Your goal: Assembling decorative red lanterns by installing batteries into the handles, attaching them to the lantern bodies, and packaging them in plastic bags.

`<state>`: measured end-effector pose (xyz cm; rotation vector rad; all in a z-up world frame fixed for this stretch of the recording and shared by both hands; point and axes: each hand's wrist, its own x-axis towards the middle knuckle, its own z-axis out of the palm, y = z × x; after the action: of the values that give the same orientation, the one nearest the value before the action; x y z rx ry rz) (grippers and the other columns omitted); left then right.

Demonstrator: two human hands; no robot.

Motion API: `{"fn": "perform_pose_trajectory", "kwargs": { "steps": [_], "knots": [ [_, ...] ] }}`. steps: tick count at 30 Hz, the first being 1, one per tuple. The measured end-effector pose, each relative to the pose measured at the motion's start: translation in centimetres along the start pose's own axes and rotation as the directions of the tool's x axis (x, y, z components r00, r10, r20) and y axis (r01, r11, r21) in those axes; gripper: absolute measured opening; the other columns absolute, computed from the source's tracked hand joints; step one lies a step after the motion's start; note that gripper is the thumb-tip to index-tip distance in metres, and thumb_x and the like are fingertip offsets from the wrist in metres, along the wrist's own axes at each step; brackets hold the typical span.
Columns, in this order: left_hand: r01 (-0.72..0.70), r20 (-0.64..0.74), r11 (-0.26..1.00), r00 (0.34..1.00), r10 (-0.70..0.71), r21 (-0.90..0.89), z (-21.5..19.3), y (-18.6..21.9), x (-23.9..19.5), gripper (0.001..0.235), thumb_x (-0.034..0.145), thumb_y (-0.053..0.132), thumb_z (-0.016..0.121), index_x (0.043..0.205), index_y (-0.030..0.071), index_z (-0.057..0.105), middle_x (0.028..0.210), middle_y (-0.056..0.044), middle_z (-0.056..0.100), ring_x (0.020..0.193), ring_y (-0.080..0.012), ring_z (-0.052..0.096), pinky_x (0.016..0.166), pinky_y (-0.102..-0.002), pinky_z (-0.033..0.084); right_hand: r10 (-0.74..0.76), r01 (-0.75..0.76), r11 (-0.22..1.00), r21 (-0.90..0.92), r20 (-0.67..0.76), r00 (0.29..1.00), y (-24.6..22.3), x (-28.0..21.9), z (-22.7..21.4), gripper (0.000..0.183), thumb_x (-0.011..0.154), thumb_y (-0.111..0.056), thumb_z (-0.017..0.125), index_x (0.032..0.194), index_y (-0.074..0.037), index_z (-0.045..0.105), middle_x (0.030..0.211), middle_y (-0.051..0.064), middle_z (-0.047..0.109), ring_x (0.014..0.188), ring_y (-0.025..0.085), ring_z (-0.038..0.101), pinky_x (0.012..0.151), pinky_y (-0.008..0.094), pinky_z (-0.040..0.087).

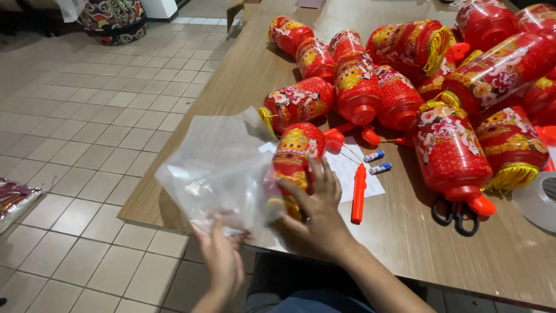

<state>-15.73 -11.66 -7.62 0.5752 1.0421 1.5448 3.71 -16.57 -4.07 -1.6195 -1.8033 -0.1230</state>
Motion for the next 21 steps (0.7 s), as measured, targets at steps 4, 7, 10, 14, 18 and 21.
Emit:
{"fn": "perform_pose_trajectory", "kwargs": {
  "steps": [4,7,10,14,18,21],
  "knots": [
    [0.315,0.273,0.948,0.909,-0.315,0.048,-0.2,-1.0,-4.2,0.029,0.103,0.025,0.050,0.113,-0.002,0.055,0.108,-0.022,0.064,0.071,-0.0356,0.068,0.047,-0.044,0.057,0.240,-0.271,0.834,0.480,0.127,0.962,-0.7,0.2,-3.8,0.041,0.089,-0.017,0.069,0.130,-0.016,0.064,0.158,0.011,0.031,0.152,0.030,0.032,0.101,0.043,0.063],
    [0.548,0.431,0.817,0.702,-0.566,0.181,0.3,-1.4,-5.5,0.027,0.105,0.028,0.045,0.115,0.003,0.049,0.095,-0.029,0.065,0.060,-0.0417,0.064,0.039,-0.046,0.052,0.322,-0.298,0.865,0.403,0.008,0.947,1.4,-0.1,-5.6,0.037,0.083,-0.011,0.066,0.120,-0.014,0.068,0.139,0.007,0.060,0.131,0.024,0.057,0.111,0.043,0.047],
    [0.600,0.580,0.670,0.381,-0.720,0.438,1.1,-1.4,-6.1,0.059,0.101,0.055,0.040,0.118,0.000,0.052,0.095,-0.028,0.069,0.058,-0.0344,0.066,0.039,-0.037,0.053,0.445,-0.410,0.803,0.432,0.023,0.895,1.0,-0.1,-8.2,0.031,0.086,-0.014,0.062,0.117,-0.013,0.064,0.131,0.004,0.063,0.114,0.020,0.062,0.094,0.033,0.051],
    [0.456,0.653,0.611,0.082,-0.753,0.647,1.5,2.1,-7.2,0.042,0.110,0.041,0.040,0.117,0.003,0.056,0.107,-0.027,0.072,0.065,-0.0261,0.070,0.044,-0.028,0.056,0.576,-0.590,0.734,0.336,0.152,0.803,3.5,1.4,-10.5,0.031,0.093,-0.021,0.061,0.124,-0.020,0.063,0.132,0.000,0.065,0.118,0.015,0.066,0.083,0.034,0.056],
    [-0.342,0.844,0.831,-0.158,-0.512,0.439,1.0,9.4,-6.9,0.058,0.103,0.058,0.033,0.126,0.011,0.057,0.124,-0.005,0.065,0.114,-0.0149,0.061,0.096,-0.027,0.049,0.584,-0.643,0.741,0.194,0.287,0.759,7.6,1.7,-11.6,0.036,0.097,-0.006,0.056,0.130,-0.017,0.062,0.139,0.002,0.058,0.120,0.018,0.062,0.097,0.035,0.053],
    [-0.809,0.982,0.587,-0.072,-0.173,0.043,-0.6,9.8,-4.9,0.067,0.096,0.065,0.045,0.131,0.009,0.059,0.127,-0.012,0.063,0.115,-0.0280,0.062,0.095,-0.038,0.050,0.427,-0.483,0.875,0.021,0.436,0.792,13.5,-0.3,-8.7,0.049,0.090,0.001,0.057,0.133,-0.021,0.064,0.150,0.004,0.050,0.134,0.024,0.052,0.104,0.041,0.045]
  ]
}}
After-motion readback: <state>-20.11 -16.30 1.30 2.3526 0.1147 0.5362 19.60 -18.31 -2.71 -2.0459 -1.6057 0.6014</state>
